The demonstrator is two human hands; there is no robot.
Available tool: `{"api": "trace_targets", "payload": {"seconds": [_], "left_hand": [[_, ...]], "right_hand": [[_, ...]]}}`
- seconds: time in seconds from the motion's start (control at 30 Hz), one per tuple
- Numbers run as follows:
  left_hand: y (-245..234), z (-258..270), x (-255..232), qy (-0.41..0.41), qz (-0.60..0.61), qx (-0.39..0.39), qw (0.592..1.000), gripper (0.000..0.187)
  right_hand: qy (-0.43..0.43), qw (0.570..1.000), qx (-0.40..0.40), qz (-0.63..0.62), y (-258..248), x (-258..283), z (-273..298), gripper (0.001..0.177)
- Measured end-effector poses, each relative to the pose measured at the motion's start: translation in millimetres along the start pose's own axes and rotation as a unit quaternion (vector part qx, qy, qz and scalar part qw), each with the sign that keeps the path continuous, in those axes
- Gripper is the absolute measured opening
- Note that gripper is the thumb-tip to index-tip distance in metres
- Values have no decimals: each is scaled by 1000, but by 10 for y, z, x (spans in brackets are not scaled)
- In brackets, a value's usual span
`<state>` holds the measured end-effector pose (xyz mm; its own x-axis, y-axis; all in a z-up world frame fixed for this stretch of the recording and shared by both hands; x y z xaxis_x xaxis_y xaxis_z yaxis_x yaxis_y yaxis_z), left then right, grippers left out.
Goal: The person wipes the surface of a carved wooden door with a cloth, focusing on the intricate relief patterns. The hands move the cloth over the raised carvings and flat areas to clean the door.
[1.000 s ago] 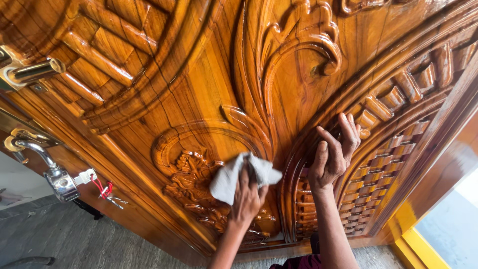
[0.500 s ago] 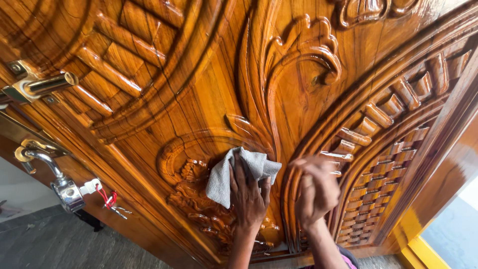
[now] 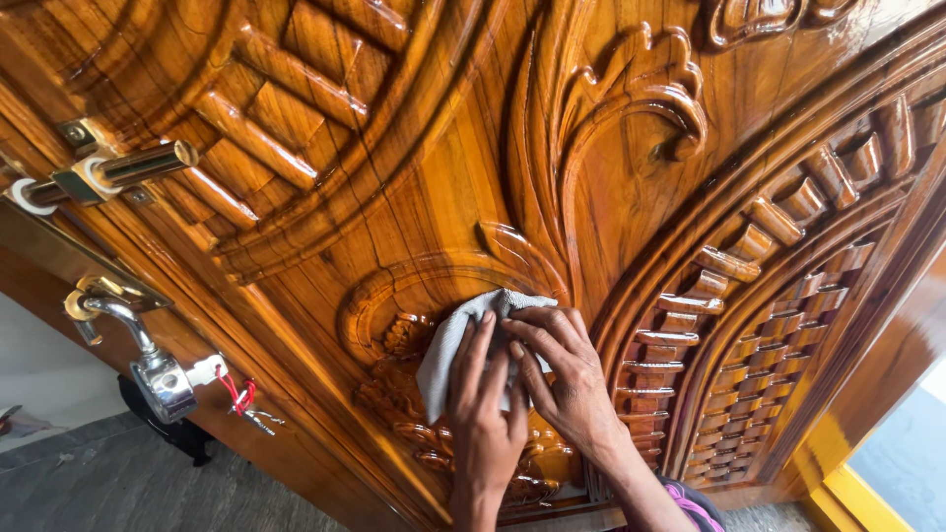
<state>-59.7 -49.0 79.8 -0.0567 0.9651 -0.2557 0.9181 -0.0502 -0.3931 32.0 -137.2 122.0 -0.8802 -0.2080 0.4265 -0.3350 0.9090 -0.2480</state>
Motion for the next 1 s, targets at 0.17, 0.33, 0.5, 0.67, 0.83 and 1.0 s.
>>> {"api": "trace_targets", "payload": {"seconds": [0.17,0.33,0.5,0.67,0.83,1.0], "left_hand": [[-474,10,-43,-117,47,-93,988,28],[-590,10,-33,-149,-29,-109,982,29],[-458,-12,7,-150,-61,-79,984,33],[-276,21,44,-238,20,24,971,47],[-198,30,2,-273,280,24,920,62],[-267,7,8,-272,301,57,912,63]], "right_hand": [[7,1000,-17,15,58,31,7,29],[5,999,-15,39,111,27,37,31],[8,999,-20,46,156,3,67,33],[11,999,-17,49,215,-87,146,35],[1,996,1,93,448,-202,299,44],[-17,986,-7,166,742,-270,456,57]]}}
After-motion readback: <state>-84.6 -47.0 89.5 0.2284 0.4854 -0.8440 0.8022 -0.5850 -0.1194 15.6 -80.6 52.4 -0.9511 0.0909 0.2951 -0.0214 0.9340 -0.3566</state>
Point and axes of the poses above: each hand's wrist, its own z-axis away from the middle knuckle, its own y-axis out of the palm, x = y × z, the point moved 3 cm from there along -z, towards the middle knuckle, and after that the axes turned 2 degrees about y, right-handed, at the moved point
